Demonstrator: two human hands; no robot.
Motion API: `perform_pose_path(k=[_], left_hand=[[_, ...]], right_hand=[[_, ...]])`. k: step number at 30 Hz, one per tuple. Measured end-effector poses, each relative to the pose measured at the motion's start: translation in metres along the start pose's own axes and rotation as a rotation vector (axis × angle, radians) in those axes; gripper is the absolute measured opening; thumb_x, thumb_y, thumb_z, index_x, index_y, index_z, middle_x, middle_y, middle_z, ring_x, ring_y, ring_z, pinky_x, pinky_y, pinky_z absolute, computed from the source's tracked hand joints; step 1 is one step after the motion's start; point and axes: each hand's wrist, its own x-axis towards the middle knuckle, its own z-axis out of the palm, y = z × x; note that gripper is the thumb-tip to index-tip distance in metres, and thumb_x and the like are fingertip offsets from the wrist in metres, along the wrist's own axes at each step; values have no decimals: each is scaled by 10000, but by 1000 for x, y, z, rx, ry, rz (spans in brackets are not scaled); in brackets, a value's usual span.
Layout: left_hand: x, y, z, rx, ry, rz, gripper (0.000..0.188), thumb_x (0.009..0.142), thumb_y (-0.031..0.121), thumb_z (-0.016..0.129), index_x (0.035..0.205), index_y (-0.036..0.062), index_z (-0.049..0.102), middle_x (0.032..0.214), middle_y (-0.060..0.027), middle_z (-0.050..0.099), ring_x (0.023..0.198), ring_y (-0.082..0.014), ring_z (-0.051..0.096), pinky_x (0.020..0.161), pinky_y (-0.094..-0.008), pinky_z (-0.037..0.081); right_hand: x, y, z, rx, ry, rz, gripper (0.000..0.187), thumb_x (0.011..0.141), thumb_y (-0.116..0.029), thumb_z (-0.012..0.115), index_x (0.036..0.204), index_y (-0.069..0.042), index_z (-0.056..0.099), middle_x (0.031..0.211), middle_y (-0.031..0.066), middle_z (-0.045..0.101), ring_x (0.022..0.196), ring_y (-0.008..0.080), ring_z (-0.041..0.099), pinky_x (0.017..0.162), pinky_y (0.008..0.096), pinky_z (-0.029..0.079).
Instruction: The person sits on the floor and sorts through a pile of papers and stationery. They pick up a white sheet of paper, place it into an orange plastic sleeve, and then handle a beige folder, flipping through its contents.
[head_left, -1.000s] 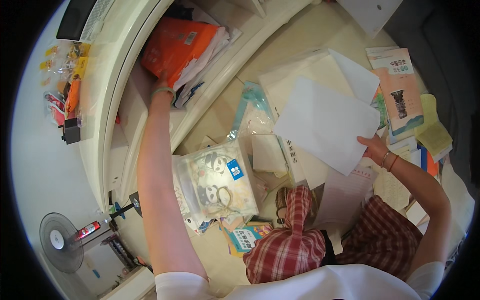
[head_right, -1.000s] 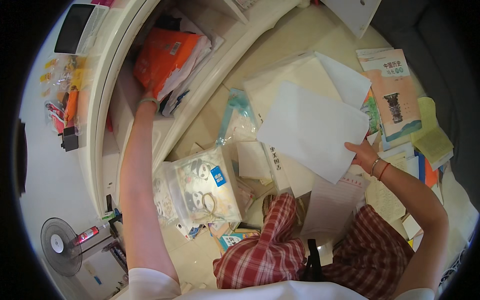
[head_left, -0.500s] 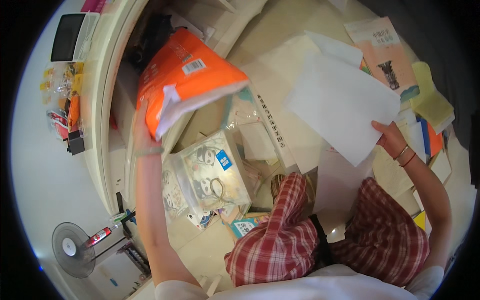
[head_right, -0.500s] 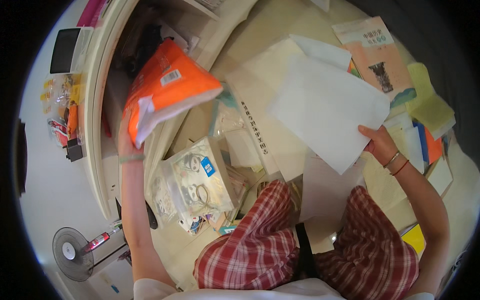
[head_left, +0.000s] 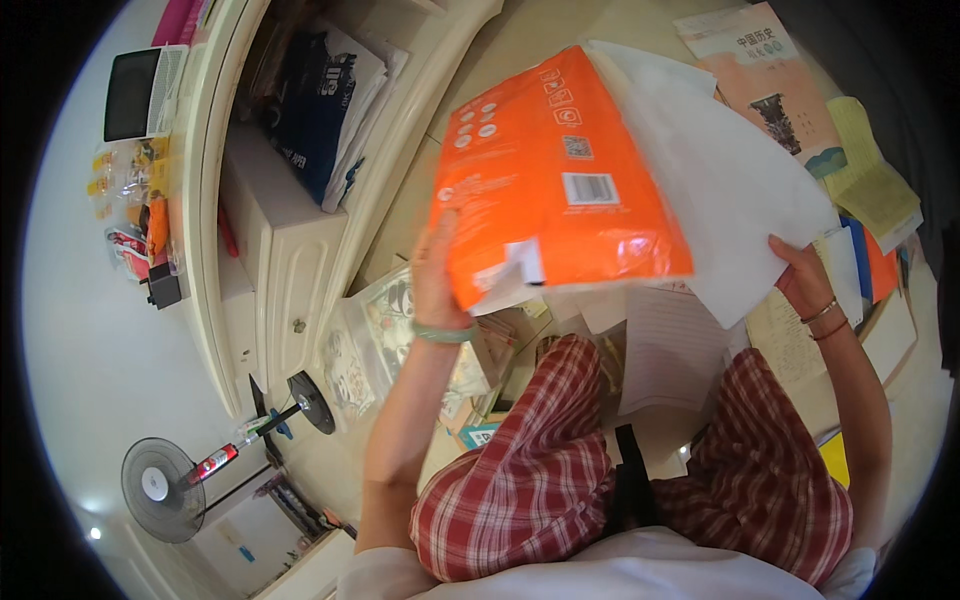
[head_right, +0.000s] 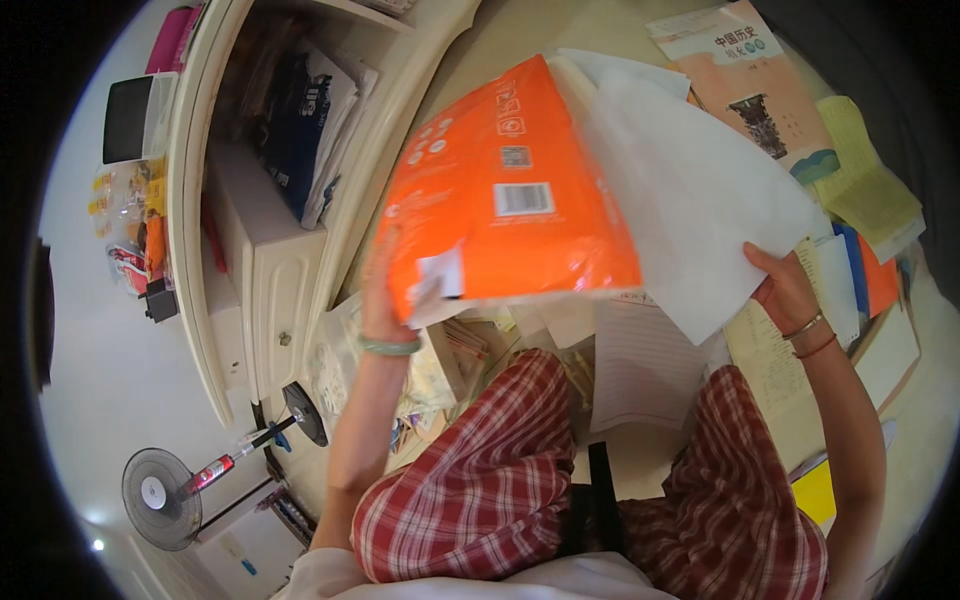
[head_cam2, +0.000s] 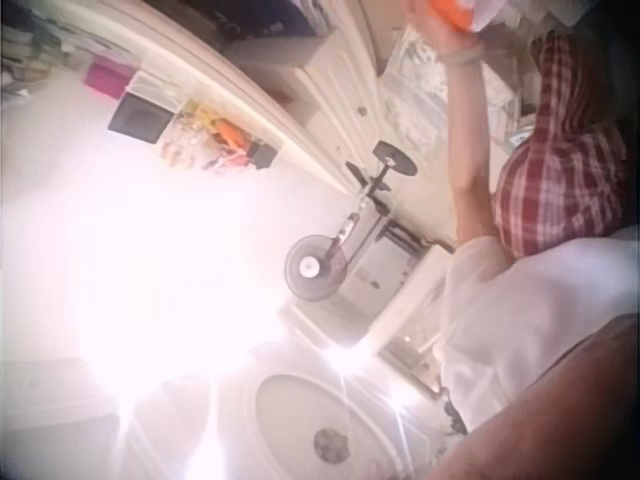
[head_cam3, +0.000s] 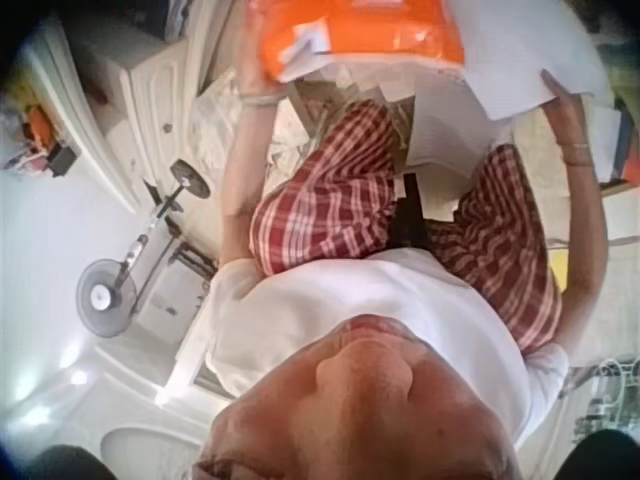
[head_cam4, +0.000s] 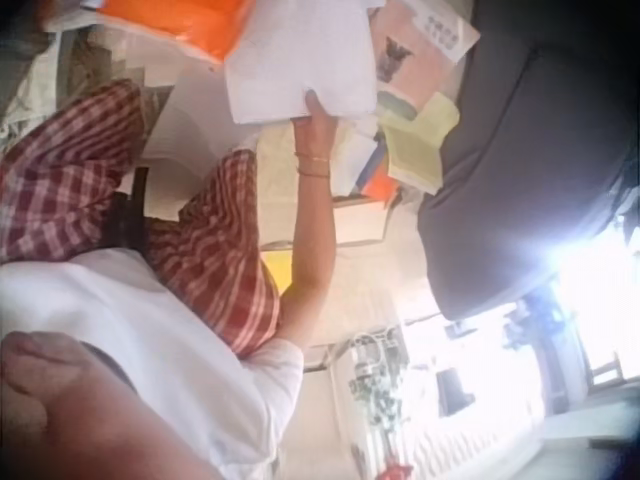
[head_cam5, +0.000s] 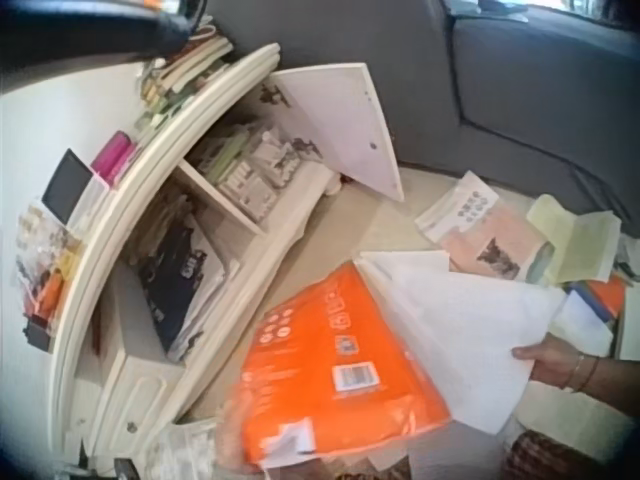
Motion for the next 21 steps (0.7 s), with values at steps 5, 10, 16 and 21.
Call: perform_pose_path(k=[5, 10, 16, 21], left_hand=[[1, -80, 3, -28, 16, -158, 261, 916, 234, 611, 1064, 20, 630, 1044, -65, 659, 920, -134, 629, 790, -276, 519], [-6, -123, -13, 79, 46, -244, 286, 919, 263, 615, 1048, 9, 631, 1025, -52, 658, 872, -97, 610, 787, -252, 496], [-3, -114, -17, 457, -42, -379, 412, 883, 234, 662, 1191, 6, 511, 1063, -95, 609, 876, -145, 620, 771, -277, 522], [-23, -124, -3, 672, -78, 40, 677, 803, 218, 740, 1340, 18, 381, 1398, -204, 317, 1107, -297, 536, 869, -375, 499]], right_hand=[[-9, -1, -39, 5, 41, -22, 518, 902, -107, 576, 1355, 20, 359, 1291, 135, 520, 1153, 242, 548, 960, 375, 474], [2, 9, -58, 48, 85, -5, 498, 894, -107, 587, 1331, 18, 381, 1263, 123, 532, 1131, 236, 557, 948, 372, 482], [12, -1, -48, 65, 158, 18, 560, 858, -88, 630, 1338, 13, 360, 1249, 124, 516, 1131, 238, 540, 924, 368, 487], [14, 1, -43, 4, 172, -44, 578, 857, -102, 643, 1348, 8, 358, 1256, 112, 515, 1148, 219, 523, 933, 348, 474]])
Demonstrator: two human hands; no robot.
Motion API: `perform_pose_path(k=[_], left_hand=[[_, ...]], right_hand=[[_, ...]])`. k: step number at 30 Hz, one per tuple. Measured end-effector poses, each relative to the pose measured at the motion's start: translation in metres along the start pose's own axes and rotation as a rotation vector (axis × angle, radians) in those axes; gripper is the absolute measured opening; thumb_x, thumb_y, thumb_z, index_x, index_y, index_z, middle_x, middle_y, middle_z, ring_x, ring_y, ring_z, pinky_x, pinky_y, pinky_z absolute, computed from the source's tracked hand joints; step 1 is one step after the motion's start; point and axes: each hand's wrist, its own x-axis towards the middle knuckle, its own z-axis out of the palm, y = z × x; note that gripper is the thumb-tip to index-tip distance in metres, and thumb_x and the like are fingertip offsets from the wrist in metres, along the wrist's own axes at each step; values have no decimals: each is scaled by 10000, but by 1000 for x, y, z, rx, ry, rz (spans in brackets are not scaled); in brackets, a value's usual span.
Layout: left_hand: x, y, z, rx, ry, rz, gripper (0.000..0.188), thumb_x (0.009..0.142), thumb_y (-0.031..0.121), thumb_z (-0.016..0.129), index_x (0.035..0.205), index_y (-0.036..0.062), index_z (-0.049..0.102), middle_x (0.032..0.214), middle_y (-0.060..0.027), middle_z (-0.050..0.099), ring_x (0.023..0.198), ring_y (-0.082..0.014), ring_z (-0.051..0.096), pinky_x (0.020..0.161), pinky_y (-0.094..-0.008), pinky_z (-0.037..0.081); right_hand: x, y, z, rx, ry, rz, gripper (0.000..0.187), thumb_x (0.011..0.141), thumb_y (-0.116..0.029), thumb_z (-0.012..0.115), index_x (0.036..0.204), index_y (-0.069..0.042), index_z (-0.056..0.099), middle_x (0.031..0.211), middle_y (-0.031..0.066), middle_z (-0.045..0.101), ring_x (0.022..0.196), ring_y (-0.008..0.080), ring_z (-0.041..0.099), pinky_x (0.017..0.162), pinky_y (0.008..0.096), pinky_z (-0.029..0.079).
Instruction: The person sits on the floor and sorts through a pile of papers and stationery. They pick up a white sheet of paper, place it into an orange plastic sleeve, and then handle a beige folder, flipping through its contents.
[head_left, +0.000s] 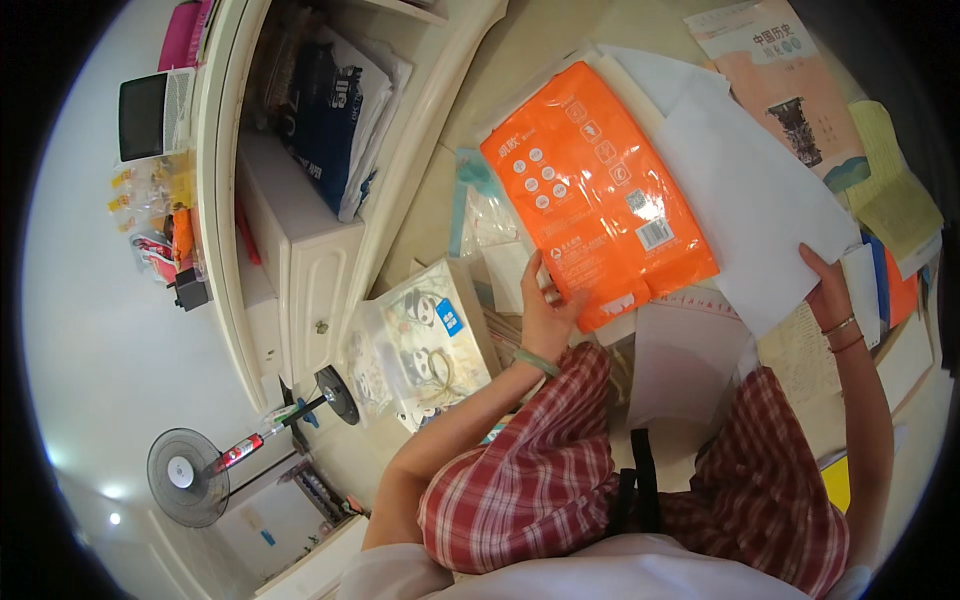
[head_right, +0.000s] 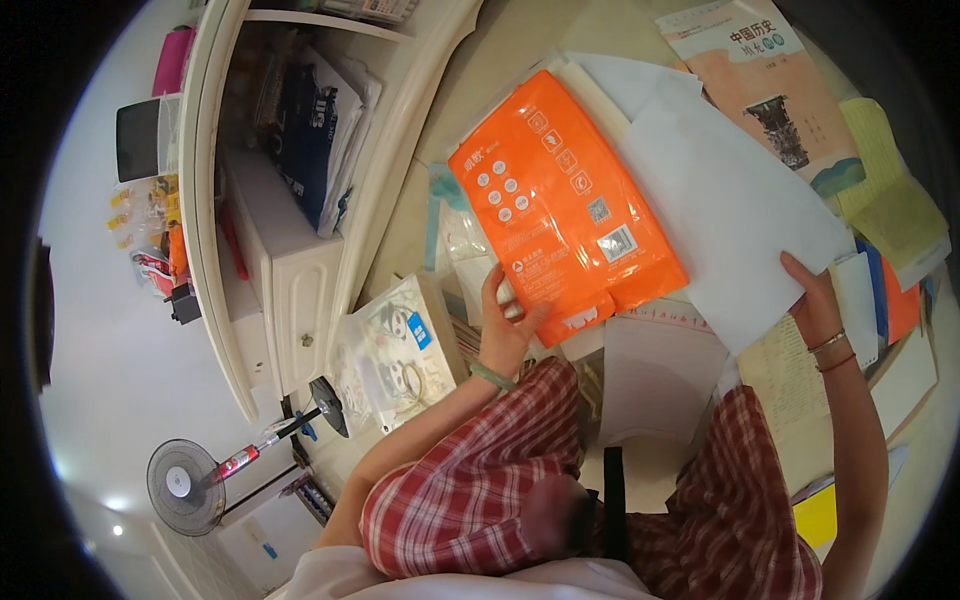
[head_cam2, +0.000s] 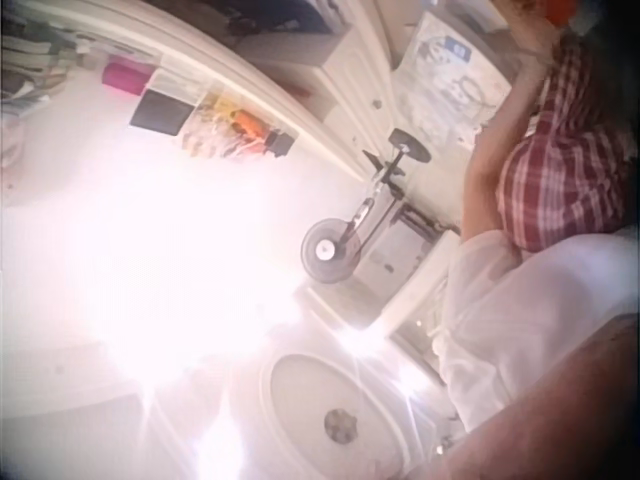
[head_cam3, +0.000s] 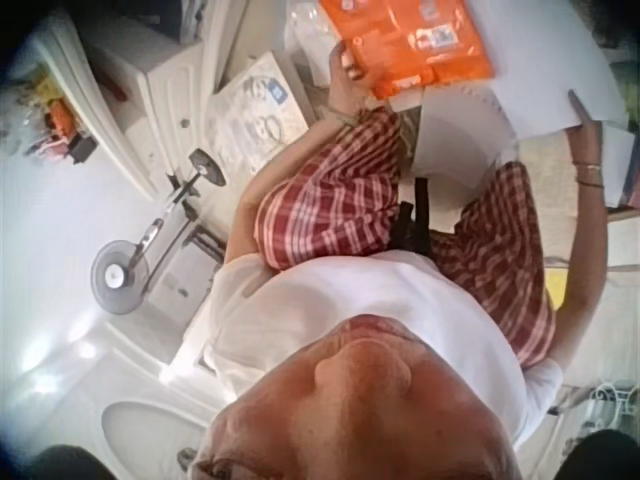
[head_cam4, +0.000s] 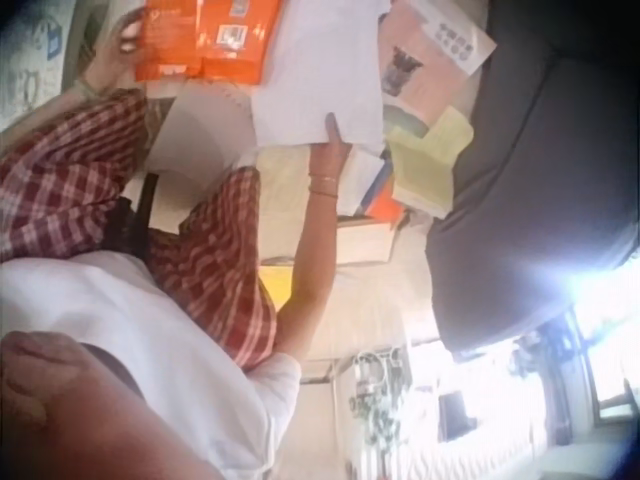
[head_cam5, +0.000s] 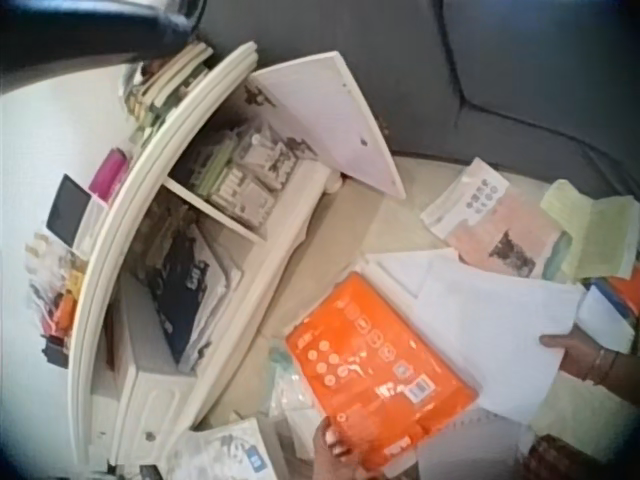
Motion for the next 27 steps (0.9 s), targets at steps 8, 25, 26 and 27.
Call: perform_pose_path(k=[8, 25, 26, 27], left_hand=[[-9, 26, 31, 1103, -294, 786, 697, 754, 281, 715, 1377, 194, 415, 1468, -158, 291, 1312, -328, 358, 1043, -460, 317], [-7, 42, 29, 955, -396, 709, 141, 830, 110, 600, 945, 45, 550, 806, -109, 549, 713, -298, 591, 597, -382, 505], [-10, 45, 32, 959, -420, 682, 142, 832, 110, 597, 948, 43, 550, 804, -109, 550, 711, -298, 591, 595, -381, 504], [-14, 49, 35, 943, -434, 645, 170, 823, 123, 612, 963, 49, 549, 828, -107, 550, 732, -292, 589, 602, -379, 504]], right_hand=[[4, 2, -9, -84, -29, -38, 527, 861, -110, 645, 1323, 1, 417, 1239, 86, 532, 1135, 193, 520, 939, 321, 450], [17, 9, -19, -86, -35, 42, 564, 851, -121, 656, 1329, 12, 388, 1257, 111, 512, 1130, 218, 527, 927, 346, 473], [19, 5, -21, -83, -45, 71, 567, 856, -126, 653, 1336, 11, 384, 1270, 108, 507, 1142, 216, 520, 933, 344, 468], [19, 1, -23, -78, -61, 95, 570, 860, -130, 649, 1343, 10, 381, 1283, 104, 501, 1155, 215, 513, 939, 343, 463]])
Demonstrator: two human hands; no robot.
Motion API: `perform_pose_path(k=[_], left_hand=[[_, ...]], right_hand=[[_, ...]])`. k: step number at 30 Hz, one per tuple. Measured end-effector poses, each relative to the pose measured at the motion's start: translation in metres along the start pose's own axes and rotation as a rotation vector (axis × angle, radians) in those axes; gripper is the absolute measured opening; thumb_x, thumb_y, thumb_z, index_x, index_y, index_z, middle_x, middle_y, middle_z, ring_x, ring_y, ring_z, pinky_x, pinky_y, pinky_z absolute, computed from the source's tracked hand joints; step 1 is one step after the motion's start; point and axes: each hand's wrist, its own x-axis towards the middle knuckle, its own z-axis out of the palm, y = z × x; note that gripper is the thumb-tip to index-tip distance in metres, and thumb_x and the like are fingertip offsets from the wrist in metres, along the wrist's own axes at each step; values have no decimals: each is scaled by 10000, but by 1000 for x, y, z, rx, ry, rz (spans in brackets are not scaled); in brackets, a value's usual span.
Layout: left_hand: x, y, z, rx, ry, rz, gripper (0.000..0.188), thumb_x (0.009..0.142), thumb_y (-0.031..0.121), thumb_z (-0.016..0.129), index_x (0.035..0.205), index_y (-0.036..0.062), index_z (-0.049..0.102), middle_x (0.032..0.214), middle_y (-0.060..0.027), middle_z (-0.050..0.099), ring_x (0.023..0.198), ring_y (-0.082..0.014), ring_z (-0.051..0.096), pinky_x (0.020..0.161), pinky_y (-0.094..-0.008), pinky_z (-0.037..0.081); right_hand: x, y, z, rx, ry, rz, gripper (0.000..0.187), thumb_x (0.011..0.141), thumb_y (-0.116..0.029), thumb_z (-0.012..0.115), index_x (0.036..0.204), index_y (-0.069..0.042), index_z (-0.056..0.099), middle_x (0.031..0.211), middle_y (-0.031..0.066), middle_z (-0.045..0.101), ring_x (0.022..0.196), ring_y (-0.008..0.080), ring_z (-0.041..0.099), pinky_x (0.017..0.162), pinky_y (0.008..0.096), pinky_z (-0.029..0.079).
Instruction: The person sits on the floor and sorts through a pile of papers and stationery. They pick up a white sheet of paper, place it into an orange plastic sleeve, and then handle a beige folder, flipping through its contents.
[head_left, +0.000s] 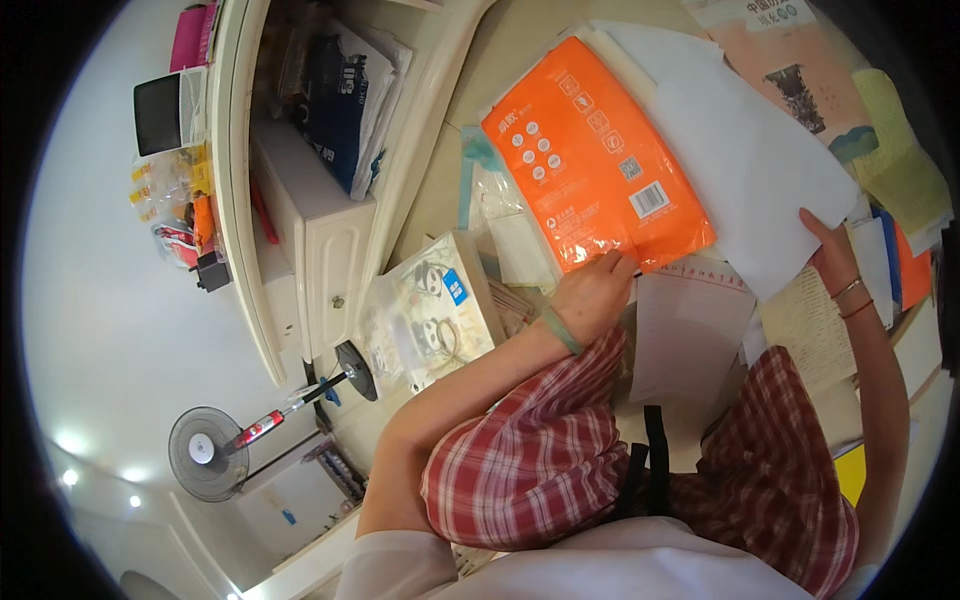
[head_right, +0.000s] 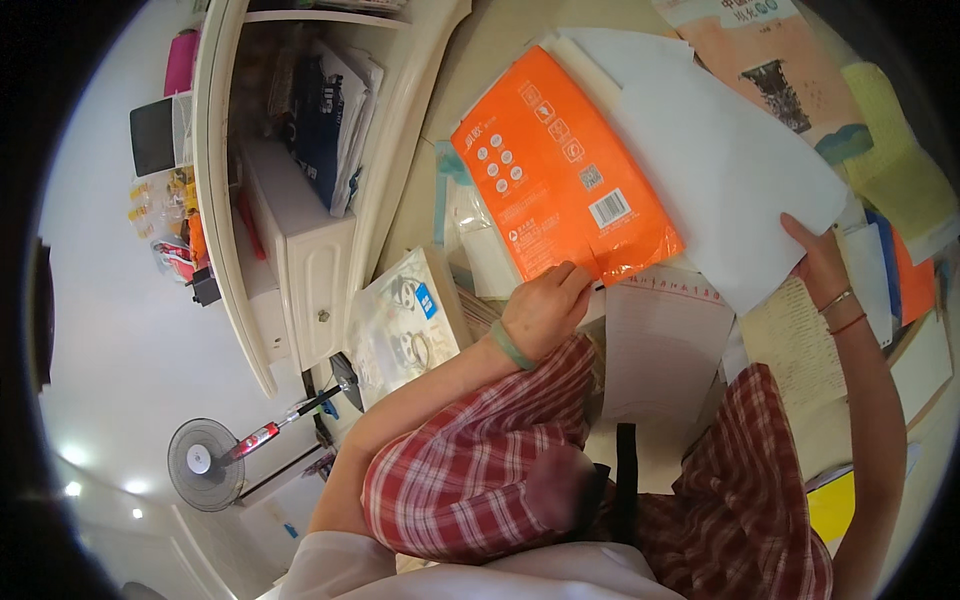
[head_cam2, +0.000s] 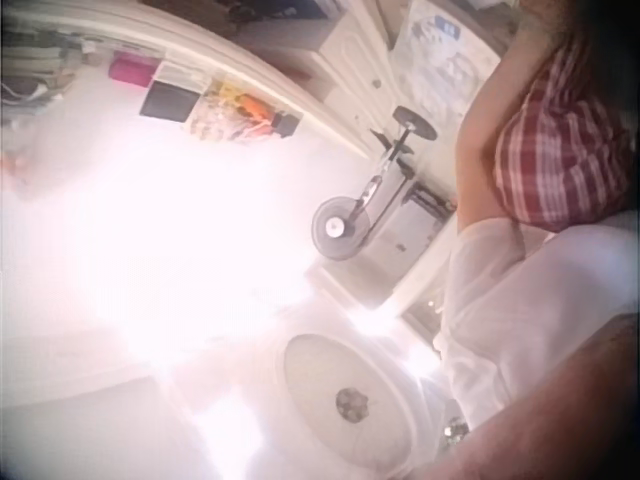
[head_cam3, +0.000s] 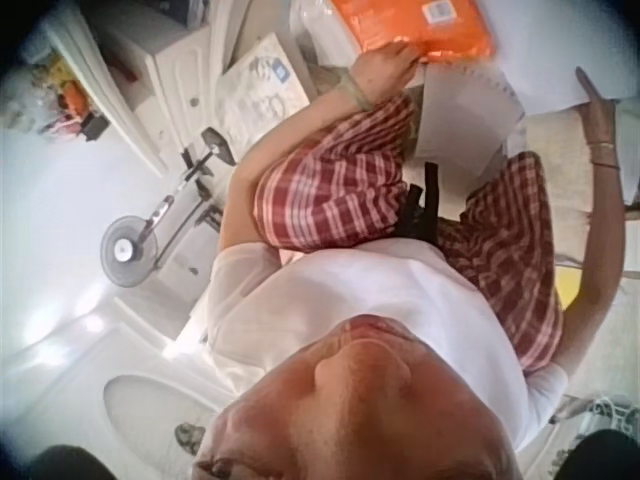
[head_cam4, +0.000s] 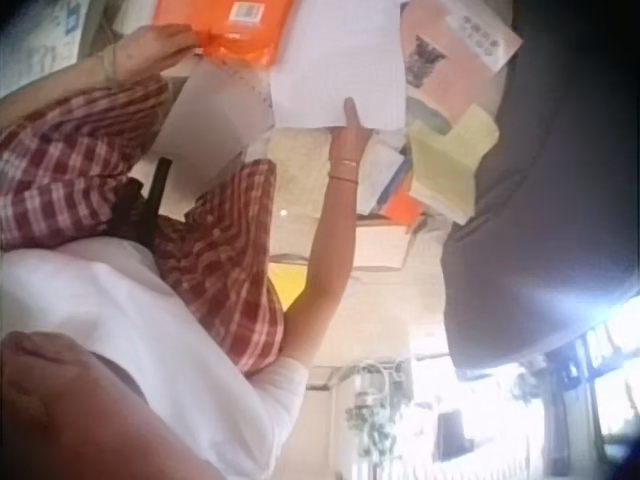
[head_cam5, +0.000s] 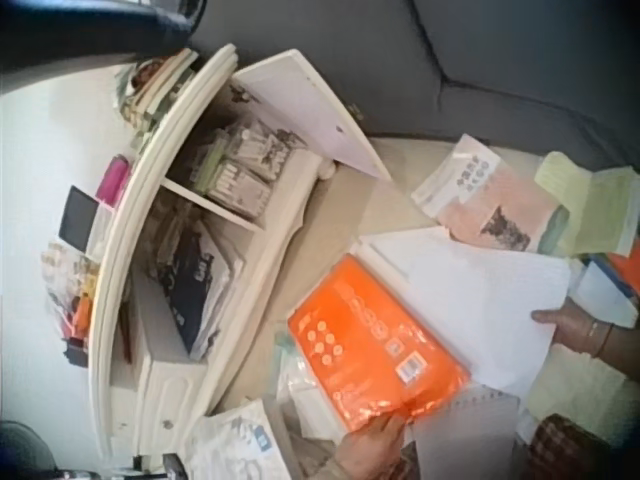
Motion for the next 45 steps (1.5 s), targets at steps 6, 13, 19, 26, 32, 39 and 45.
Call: perform_pose_path(k=[6, 13, 19, 26, 32, 39, 45], left_hand=[[16, 26, -5, 150, 68, 45, 495, 751, 217, 709, 1193, 119, 508, 993, -99, 526, 863, -266, 558, 655, -378, 501], [16, -4, 28, 376, -10, -16, 682, 753, 206, 691, 1369, 153, 403, 957, -93, 545, 807, -254, 594, 608, -370, 514], [20, -1, 23, 247, -56, -125, 653, 750, 71, 600, 1367, 122, 394, 879, -107, 567, 663, -281, 617, 551, -372, 517], [21, 3, 12, 216, 68, -78, 675, 716, 41, 612, 1357, 135, 424, 851, -83, 548, 704, -255, 598, 566, -360, 516], [19, -9, 23, 405, 83, -56, 698, 717, 45, 610, 1377, 158, 414, 821, -68, 503, 735, -237, 577, 580, -350, 518], [18, -10, 16, 286, 82, -39, 675, 708, 52, 598, 1358, 136, 434, 834, -76, 511, 723, -245, 575, 578, -357, 514], [19, -8, 14, 235, 112, -12, 655, 729, 49, 588, 1358, 138, 429, 832, -81, 513, 703, -244, 577, 562, -361, 502]], right_hand=[[-8, 1, 9, 114, -9, 15, 549, 856, -157, 659, 1317, -11, 399, 1209, 85, 533, 1068, 195, 570, 831, 328, 529], [3, 9, -3, 19, -35, 18, 562, 865, -193, 660, 1331, -22, 397, 1219, 77, 529, 1066, 182, 567, 827, 329, 528], [4, 9, -1, 59, -10, 66, 541, 863, -177, 665, 1321, -32, 419, 1222, 71, 531, 1074, 176, 556, 861, 329, 507], [2, 9, -7, 24, 6, -11, 512, 864, -182, 668, 1302, -29, 451, 1216, 62, 543, 1084, 172, 551, 873, 311, 490], [-21, -10, 7, -164, 1, -146, 459, 884, -190, 649, 1277, -9, 493, 1201, 46, 563, 1067, 141, 545, 887, 276, 452], [-38, -24, 27, -398, 73, -359, 382, 914, -185, 615, 1229, 15, 534, 1144, 49, 590, 1035, 113, 524, 890, 250, 423], [-44, -26, 29, -533, 107, -370, 389, 917, -219, 619, 1212, 22, 540, 1114, 51, 593, 1006, 122, 528, 881, 250, 425]])
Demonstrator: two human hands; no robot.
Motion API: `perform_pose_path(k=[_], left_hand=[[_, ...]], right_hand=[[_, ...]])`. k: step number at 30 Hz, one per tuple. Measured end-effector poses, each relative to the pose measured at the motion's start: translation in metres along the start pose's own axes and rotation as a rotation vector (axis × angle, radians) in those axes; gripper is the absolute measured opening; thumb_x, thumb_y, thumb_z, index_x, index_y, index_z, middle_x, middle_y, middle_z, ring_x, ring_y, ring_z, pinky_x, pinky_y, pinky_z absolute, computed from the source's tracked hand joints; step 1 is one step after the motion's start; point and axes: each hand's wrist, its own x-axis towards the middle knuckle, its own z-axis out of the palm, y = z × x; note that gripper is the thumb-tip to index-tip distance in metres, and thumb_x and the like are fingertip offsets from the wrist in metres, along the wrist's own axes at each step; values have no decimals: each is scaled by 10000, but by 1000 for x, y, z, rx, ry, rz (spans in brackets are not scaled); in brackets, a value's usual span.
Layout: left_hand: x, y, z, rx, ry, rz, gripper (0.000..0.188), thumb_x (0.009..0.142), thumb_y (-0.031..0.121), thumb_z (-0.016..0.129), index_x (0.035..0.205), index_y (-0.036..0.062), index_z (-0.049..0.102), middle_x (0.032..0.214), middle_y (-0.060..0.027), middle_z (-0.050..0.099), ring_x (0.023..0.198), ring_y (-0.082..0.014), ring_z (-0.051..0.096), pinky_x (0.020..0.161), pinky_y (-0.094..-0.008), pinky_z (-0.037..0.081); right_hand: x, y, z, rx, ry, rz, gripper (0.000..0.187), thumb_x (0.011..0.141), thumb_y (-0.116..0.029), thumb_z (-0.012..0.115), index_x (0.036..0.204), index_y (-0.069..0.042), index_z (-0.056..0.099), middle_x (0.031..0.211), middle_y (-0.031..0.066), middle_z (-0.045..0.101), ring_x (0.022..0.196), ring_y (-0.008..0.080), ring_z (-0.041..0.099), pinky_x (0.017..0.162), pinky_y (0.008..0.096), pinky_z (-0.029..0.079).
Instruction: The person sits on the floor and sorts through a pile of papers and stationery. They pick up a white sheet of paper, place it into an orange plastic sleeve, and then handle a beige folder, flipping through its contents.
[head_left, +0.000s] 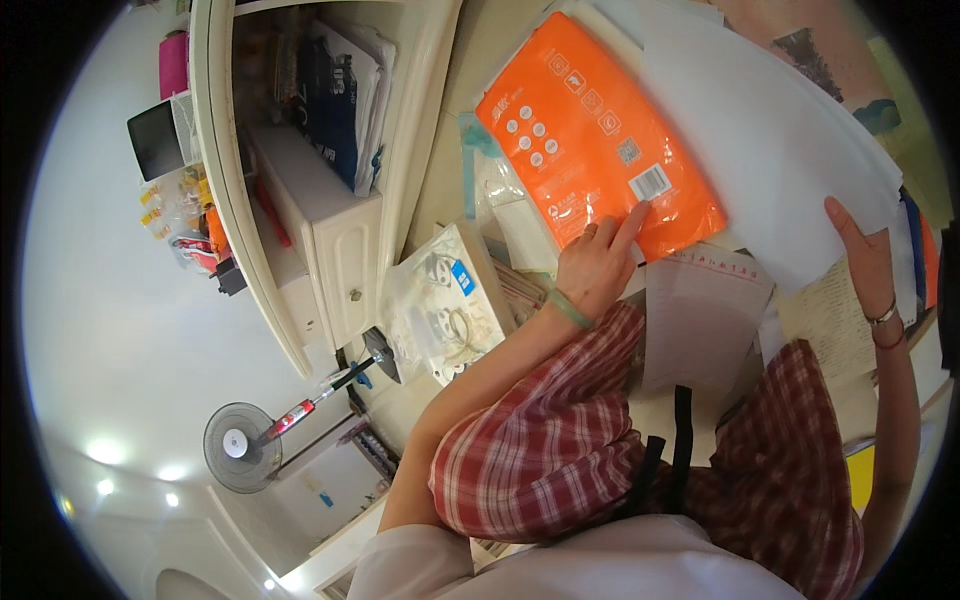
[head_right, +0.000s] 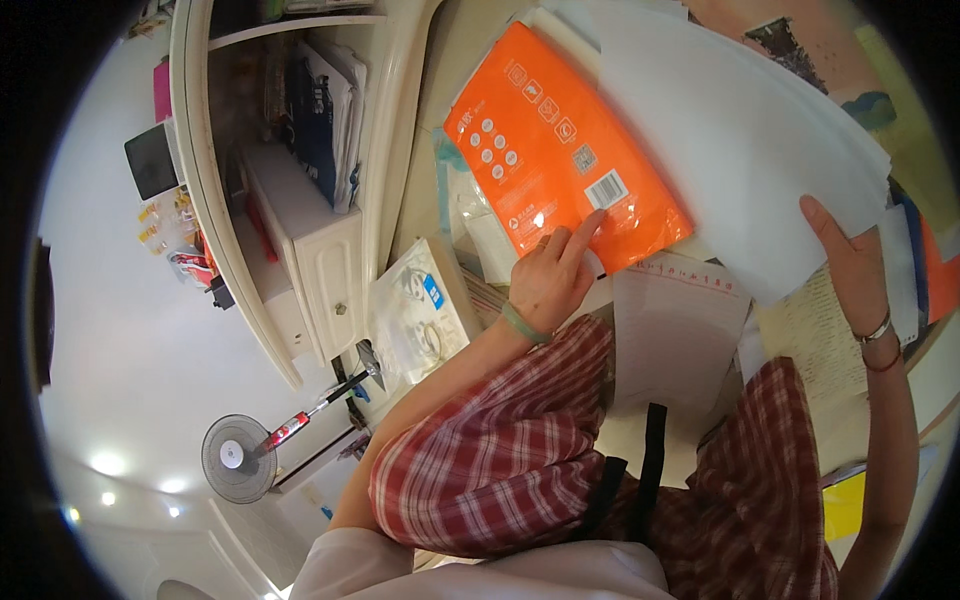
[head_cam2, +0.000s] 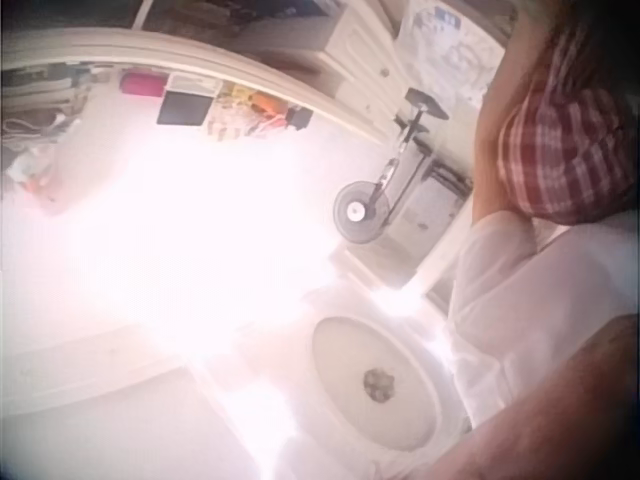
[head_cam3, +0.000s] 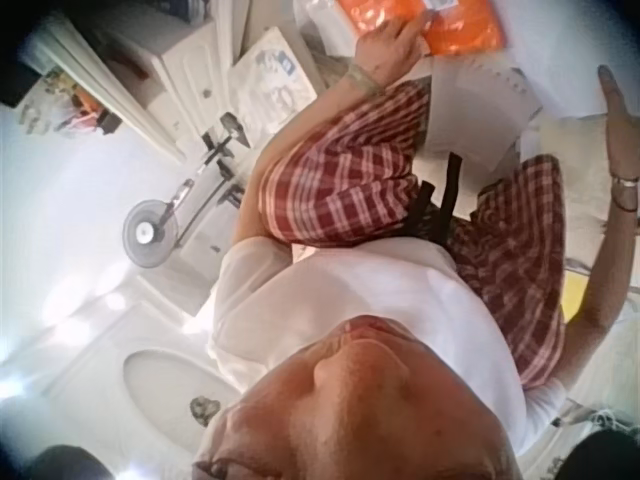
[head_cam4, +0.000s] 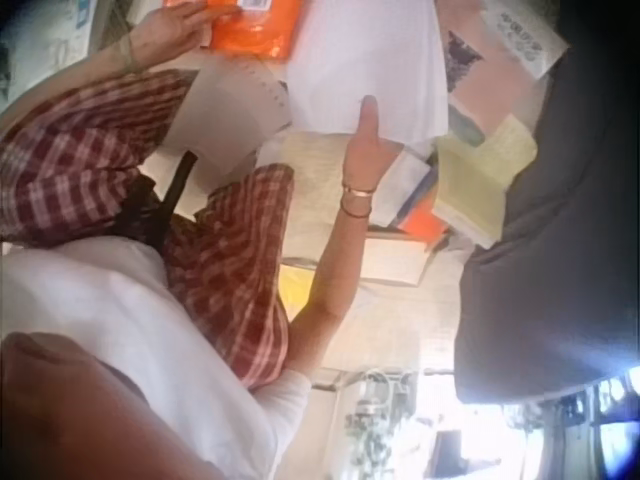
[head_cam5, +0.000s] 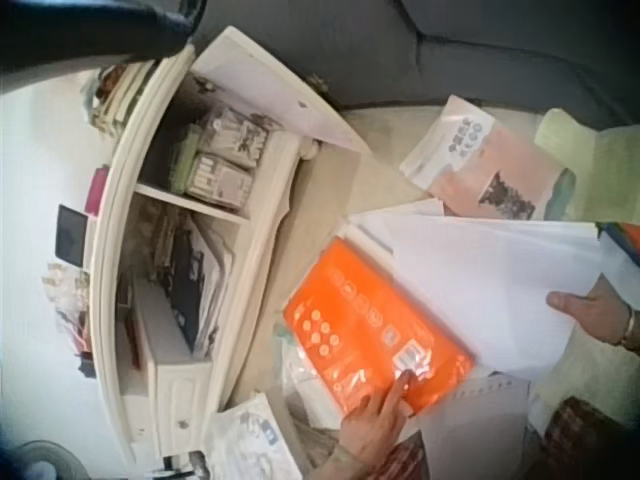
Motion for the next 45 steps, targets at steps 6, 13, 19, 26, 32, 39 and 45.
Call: perform_pose_path(k=[6, 13, 19, 26, 32, 39, 45], left_hand=[[0, 2, 3, 23, -25, -2, 639, 747, 48, 584, 1358, 147, 428, 821, -78, 514, 669, -237, 581, 547, -358, 502], [2, 2, 16, 76, -58, -19, 627, 755, 77, 613, 1354, 147, 439, 801, -68, 514, 656, -227, 585, 544, -346, 506], [6, 3, 20, 70, -96, -44, 609, 786, 137, 645, 1358, 150, 434, 801, -59, 516, 651, -223, 584, 543, -342, 507], [7, -4, 26, 62, -105, -46, 653, 757, 117, 658, 1366, 155, 426, 809, -54, 519, 644, -220, 579, 546, -342, 507], [7, -8, 24, -28, -157, -74, 671, 748, 102, 654, 1374, 154, 418, 813, -66, 520, 647, -238, 577, 561, -355, 508], [15, -10, 31, -107, -172, -69, 719, 765, 98, 642, 1418, 127, 343, 841, -88, 530, 691, -264, 579, 594, -384, 509], [16, -15, 40, -115, -251, -39, 767, 773, 94, 632, 1452, 104, 276, 856, -94, 524, 703, -265, 573, 584, -385, 509]], right_hand=[[2, 1, 1, 52, 23, 63, 420, 908, -235, 627, 1219, 30, 531, 1127, 68, 591, 1007, 125, 538, 874, 252, 433], [24, 37, -8, 277, -8, 215, 467, 892, -219, 639, 1266, 26, 501, 1202, 83, 567, 1048, 140, 541, 885, 266, 437], [37, 54, -9, 290, -7, 280, 466, 890, -203, 640, 1266, 33, 501, 1215, 76, 557, 1063, 141, 532, 913, 270, 419], [49, 80, -11, 374, -63, 322, 502, 893, -203, 636, 1308, 19, 459, 1251, 81, 530, 1098, 162, 516, 926, 286, 417], [52, 90, -15, 331, -87, 299, 521, 897, -207, 632, 1328, 11, 436, 1278, 89, 511, 1112, 171, 512, 939, 296, 418], [50, 118, -35, 123, -17, 308, 503, 886, -216, 646, 1301, 8, 473, 1264, 107, 524, 1114, 190, 518, 956, 313, 422], [49, 124, -39, 37, -11, 317, 456, 871, -155, 642, 1285, -24, 501, 1265, 133, 531, 1110, 236, 526, 955, 345, 428]])
